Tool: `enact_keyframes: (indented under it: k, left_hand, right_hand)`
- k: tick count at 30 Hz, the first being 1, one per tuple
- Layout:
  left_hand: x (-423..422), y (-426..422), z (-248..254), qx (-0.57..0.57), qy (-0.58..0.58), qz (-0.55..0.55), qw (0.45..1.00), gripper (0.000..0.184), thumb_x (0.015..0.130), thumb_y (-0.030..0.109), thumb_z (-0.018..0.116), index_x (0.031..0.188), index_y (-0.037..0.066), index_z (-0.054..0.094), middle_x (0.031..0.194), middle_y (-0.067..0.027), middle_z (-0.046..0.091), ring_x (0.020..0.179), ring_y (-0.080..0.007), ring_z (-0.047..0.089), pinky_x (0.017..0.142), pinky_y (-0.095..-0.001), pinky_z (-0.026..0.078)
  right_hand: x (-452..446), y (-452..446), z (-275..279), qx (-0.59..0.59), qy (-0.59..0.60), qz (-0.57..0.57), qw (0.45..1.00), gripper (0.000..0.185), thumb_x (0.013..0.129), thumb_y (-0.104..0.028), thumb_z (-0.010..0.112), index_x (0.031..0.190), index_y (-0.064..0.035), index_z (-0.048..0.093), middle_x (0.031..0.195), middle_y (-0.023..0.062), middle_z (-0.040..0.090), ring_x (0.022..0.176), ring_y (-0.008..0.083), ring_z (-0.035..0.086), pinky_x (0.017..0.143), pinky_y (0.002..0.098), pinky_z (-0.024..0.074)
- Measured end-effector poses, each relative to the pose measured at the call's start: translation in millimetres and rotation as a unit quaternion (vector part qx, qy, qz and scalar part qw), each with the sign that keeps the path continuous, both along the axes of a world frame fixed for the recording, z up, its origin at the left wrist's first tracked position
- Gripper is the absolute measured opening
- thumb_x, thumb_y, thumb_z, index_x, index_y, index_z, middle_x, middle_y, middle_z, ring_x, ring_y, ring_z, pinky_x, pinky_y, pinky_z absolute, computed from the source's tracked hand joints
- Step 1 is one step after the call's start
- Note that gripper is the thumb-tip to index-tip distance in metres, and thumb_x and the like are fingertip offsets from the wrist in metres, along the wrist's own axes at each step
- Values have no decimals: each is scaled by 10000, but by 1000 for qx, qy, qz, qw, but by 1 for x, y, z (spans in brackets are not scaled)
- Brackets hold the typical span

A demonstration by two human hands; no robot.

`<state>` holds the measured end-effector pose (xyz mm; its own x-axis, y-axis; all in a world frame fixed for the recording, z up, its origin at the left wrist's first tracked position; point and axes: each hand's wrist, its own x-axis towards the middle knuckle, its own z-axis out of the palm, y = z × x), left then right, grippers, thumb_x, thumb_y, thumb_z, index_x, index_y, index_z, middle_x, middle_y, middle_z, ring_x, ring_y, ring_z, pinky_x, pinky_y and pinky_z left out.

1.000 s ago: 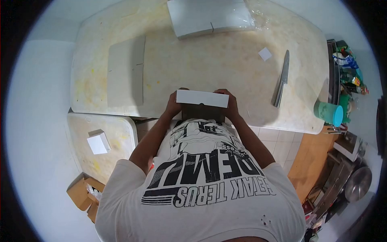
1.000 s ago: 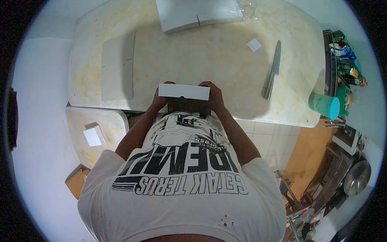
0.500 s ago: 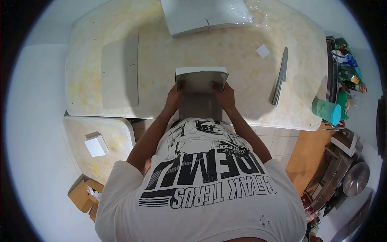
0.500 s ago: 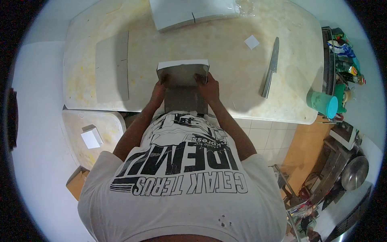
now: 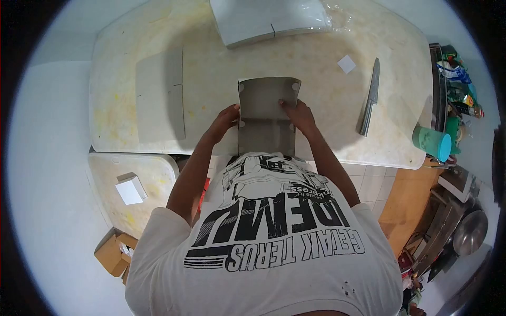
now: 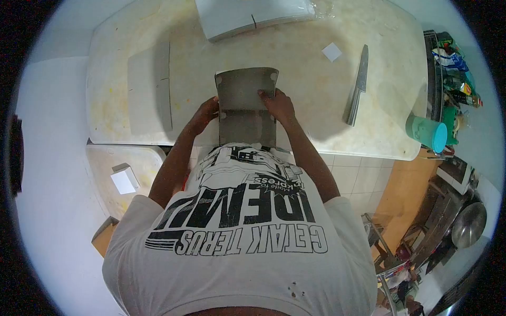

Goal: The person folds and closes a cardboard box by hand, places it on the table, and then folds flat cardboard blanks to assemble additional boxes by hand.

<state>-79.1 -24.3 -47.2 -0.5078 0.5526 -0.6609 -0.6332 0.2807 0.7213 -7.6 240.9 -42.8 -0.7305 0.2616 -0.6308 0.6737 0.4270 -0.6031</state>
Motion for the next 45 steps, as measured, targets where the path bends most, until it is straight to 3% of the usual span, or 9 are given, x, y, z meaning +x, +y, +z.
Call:
enact_keyframes:
  k: [3, 9, 12, 16, 22, 25, 30, 37, 45]
  left_hand:
    - [3, 8, 7, 34, -13, 72, 997, 598, 911, 546, 472, 1314, 104, 479, 1268, -71, 538, 1168, -171, 483, 979, -354, 363]
    - [-10, 37, 8, -246, 98, 72, 962, 481, 845, 397, 638, 1185, 66, 561, 1080, -115, 608, 1072, -224, 556, 833, -349, 444]
    - [6, 47, 33, -317, 658, 25, 682, 549, 845, 327, 645, 1315, 91, 487, 1238, -163, 536, 1195, -331, 488, 953, -444, 424]
    - [29, 66, 33, -186, 681, -261, 658, 373, 790, 162, 632, 1161, 123, 612, 1195, -79, 583, 1129, -300, 553, 894, -399, 500]
    - [24, 64, -11, -179, 674, -314, 645, 386, 788, 121, 581, 1172, 91, 596, 1197, -59, 588, 1073, -277, 575, 858, -380, 526]
    - [25, 61, -9, -170, 702, -297, 625, 378, 786, 117, 577, 1161, 74, 599, 1166, -64, 602, 1013, -262, 591, 823, -373, 534]
    - [28, 62, -5, -141, 714, -254, 637, 301, 787, 120, 558, 1079, 73, 612, 1053, -34, 608, 958, -229, 604, 778, -345, 538]
    - [20, 71, 0, -152, 729, -252, 619, 284, 782, 131, 586, 1058, 83, 633, 1037, -60, 622, 956, -273, 597, 826, -376, 514]
    - [48, 32, 7, -158, 635, -48, 754, 227, 753, 61, 648, 977, 63, 609, 997, -91, 588, 994, -288, 551, 828, -414, 485]
  right_hand:
    - [0, 3, -20, 5, 1, 2, 1000, 710, 848, -601, 516, 1151, 39, 564, 981, 265, 647, 983, 395, 625, 874, 456, 478]
    - [0, 3, -18, 26, 24, -2, 999, 646, 826, -531, 570, 1101, 53, 549, 976, 276, 642, 962, 393, 633, 839, 447, 493]
    - [-5, 2, -8, 21, 1, -10, 1000, 628, 816, -493, 593, 1107, 61, 533, 965, 276, 644, 948, 381, 641, 827, 440, 496]
    - [-9, 9, -19, -18, -30, -17, 999, 622, 799, -470, 609, 1120, 57, 524, 1008, 287, 629, 965, 372, 638, 826, 425, 495]
    - [-8, 3, 5, 94, 78, -77, 989, 542, 804, -380, 669, 1140, 19, 523, 1063, 210, 597, 1050, 351, 575, 866, 435, 458]
    - [11, 1, 27, 329, 386, 54, 860, 465, 786, -310, 699, 1131, -38, 549, 1091, 125, 572, 1135, 297, 504, 910, 448, 421]
    - [45, -21, 14, 373, 343, 263, 821, 211, 767, -216, 644, 976, -214, 668, 1090, -73, 592, 1200, 180, 455, 1052, 604, 113]
    - [25, -16, -5, 393, 309, 289, 816, 232, 809, -227, 599, 1031, -222, 665, 1048, -40, 599, 1181, 165, 465, 1045, 539, 208]
    - [52, -25, 0, 359, 206, 140, 899, 349, 807, -130, 578, 1118, -264, 663, 1275, 67, 446, 1143, 311, 415, 894, 433, 346]
